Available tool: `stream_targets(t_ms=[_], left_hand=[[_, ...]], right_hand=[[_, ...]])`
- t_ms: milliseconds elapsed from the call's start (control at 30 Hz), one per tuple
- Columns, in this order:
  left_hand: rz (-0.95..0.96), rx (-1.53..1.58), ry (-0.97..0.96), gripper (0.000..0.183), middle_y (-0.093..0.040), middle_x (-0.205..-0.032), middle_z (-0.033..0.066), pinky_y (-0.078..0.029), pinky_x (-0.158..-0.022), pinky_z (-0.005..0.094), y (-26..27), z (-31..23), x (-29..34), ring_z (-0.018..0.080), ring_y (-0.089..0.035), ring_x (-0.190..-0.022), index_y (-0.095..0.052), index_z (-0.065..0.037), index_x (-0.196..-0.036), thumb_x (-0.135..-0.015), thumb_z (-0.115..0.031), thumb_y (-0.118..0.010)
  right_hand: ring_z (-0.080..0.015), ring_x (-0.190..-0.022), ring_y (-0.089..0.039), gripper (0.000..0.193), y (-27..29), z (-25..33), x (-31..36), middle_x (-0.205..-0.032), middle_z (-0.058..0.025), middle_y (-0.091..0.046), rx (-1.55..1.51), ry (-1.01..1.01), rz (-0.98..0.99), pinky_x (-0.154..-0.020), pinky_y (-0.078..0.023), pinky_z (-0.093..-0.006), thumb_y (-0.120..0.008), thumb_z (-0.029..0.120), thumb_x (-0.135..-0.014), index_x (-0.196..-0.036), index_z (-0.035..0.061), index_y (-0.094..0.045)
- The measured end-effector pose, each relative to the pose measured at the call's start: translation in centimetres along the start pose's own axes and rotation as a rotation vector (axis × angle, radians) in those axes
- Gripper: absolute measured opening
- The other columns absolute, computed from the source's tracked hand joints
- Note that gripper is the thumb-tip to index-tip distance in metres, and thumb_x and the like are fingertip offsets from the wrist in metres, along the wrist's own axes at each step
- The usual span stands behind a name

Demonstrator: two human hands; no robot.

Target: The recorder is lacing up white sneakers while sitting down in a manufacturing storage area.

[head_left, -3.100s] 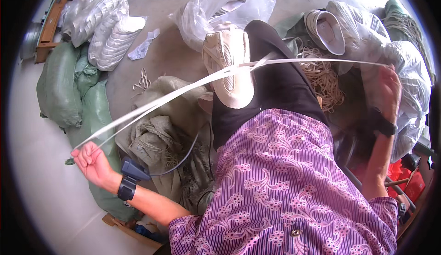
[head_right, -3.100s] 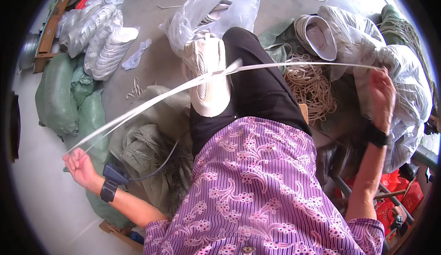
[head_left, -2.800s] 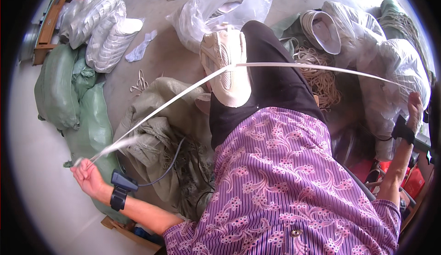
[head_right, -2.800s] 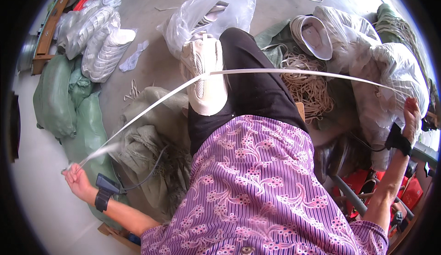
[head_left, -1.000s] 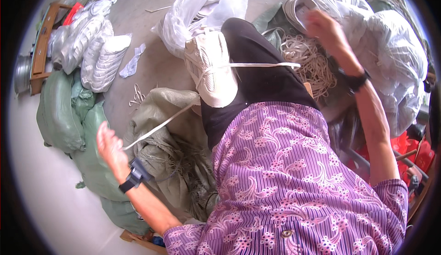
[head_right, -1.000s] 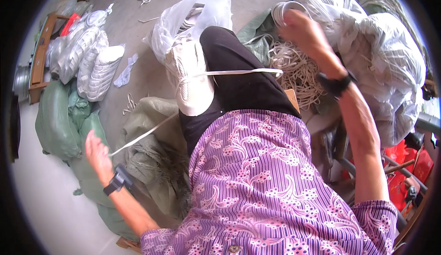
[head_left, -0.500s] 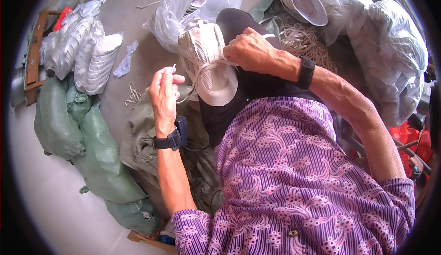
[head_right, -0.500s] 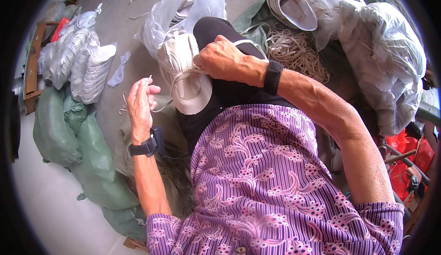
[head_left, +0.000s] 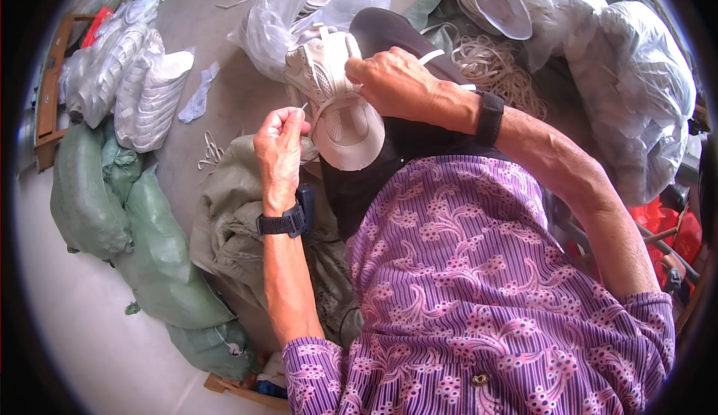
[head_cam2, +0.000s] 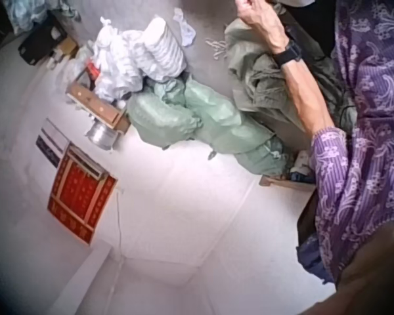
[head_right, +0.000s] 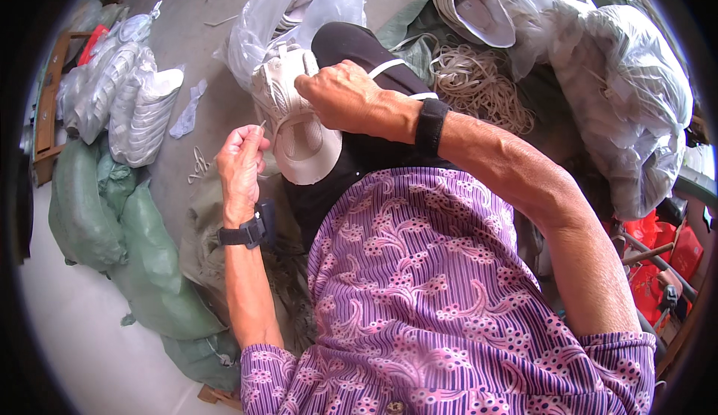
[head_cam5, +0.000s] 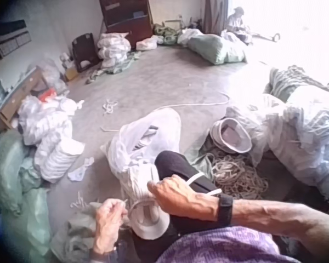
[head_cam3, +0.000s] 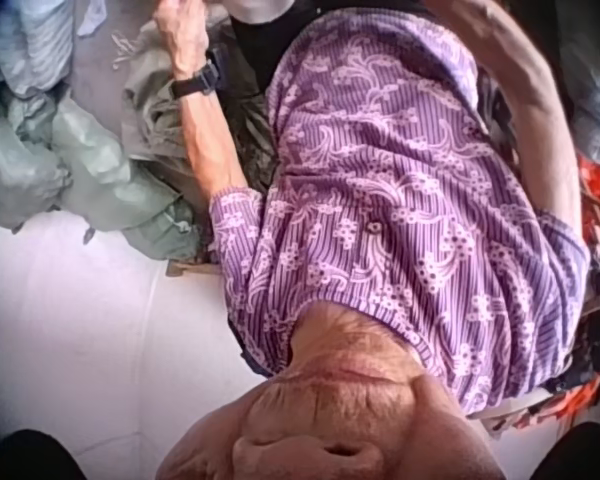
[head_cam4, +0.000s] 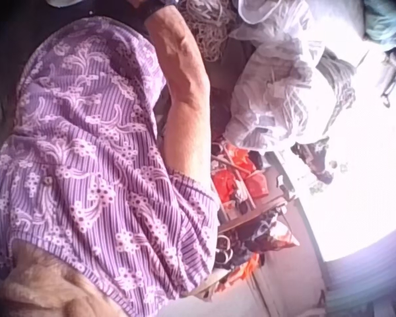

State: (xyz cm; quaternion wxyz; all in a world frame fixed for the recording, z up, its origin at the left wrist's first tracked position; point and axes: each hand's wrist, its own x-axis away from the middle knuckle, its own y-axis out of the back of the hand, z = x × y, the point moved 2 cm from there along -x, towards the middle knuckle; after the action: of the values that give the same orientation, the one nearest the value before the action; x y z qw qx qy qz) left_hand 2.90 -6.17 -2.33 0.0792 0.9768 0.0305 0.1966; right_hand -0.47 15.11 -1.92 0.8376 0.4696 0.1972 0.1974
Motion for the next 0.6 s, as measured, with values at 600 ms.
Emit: stream_targets(t_ms=[600], left_hand=[[0.053, -0.06, -0.115, 0.014, -0.054, -0.069, -0.0038, -0.031, -0.047, 0.017, -1.0, 0.5, -0.3, 0.0014, -0.04, -0.053, -0.062, -0.005, -0.089, -0.09, -0.019, -0.063]], right_hand=[[-0.0365, -0.082, -0.064, 0.012, -1.1, -0.8, -1.0, -0.078, -0.0174, -0.065, -0.436, -0.228, 0.091, -0.072, -0.048, -0.0437, -0.058, 0.006, -0.071, -0.083, 0.0038, -0.06]])
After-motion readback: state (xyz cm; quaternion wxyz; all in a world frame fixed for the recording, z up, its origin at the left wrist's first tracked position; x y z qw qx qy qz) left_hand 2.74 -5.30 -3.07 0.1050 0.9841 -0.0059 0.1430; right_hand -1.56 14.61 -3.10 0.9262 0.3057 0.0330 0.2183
